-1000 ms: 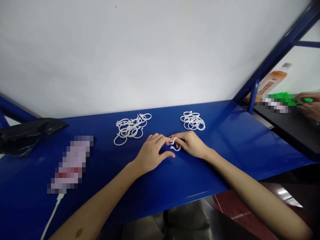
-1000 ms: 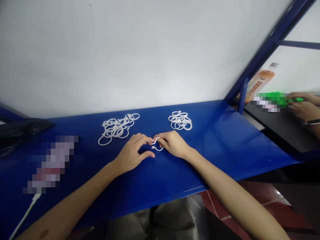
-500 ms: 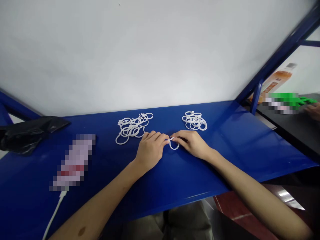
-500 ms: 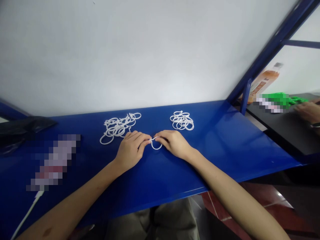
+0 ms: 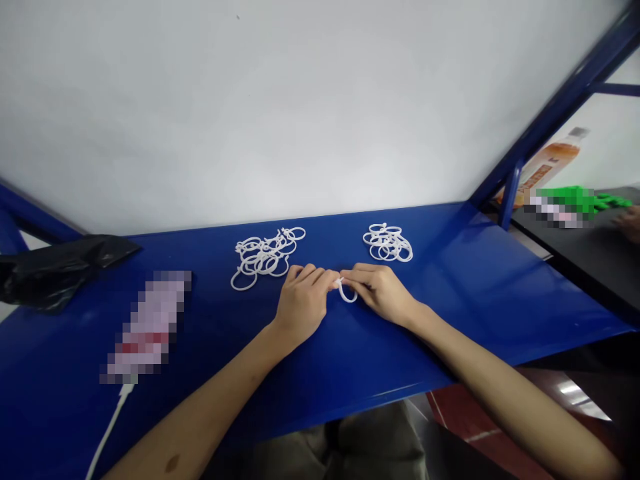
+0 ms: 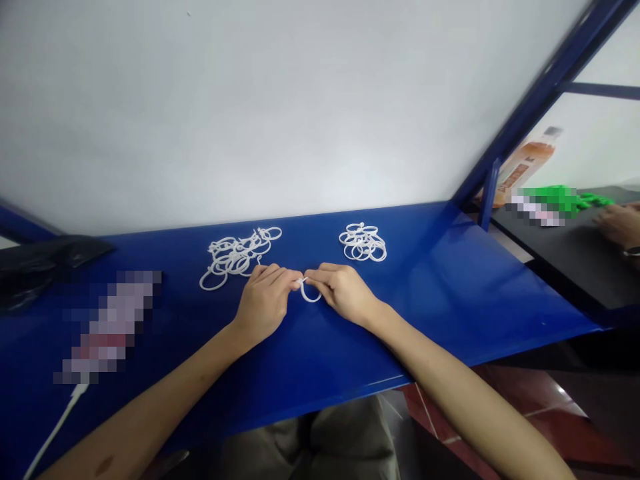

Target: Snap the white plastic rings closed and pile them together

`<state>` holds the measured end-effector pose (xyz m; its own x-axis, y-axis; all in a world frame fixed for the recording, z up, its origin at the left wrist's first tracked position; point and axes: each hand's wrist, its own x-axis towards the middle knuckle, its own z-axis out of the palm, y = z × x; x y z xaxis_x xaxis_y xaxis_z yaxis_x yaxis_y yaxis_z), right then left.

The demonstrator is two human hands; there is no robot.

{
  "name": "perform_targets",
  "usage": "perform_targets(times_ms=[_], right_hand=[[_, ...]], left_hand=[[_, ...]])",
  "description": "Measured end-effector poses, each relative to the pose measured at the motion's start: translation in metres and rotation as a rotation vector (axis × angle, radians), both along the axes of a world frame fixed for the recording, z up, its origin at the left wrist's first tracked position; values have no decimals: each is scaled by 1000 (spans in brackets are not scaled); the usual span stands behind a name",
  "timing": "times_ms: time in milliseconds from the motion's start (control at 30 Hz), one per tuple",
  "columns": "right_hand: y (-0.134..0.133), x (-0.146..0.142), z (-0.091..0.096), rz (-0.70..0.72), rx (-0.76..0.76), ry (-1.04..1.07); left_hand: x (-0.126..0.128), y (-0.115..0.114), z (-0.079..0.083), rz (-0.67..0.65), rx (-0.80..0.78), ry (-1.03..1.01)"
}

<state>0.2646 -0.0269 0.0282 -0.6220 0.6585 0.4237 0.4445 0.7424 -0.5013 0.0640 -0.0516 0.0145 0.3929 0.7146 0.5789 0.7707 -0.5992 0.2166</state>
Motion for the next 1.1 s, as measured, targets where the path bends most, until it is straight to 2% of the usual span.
perform_targets(times_ms=[400,767,933,1033,1100], right_hand=[[-1,3,-1,36,145,-146],[-1,8,-4,92,270,-304],[3,1,-10,-39,211,-211],[12,3,-9,-115,143,-42],[22,12,-6,-203,161,51]], left_hand=[[-1,-2,-2,20,-71,82],[-1,-6,-3,19,11,145],[0,0,-1,57,-10,157],[-5,9,1,148,-13,186],[-13,17,0,245,-28,211]])
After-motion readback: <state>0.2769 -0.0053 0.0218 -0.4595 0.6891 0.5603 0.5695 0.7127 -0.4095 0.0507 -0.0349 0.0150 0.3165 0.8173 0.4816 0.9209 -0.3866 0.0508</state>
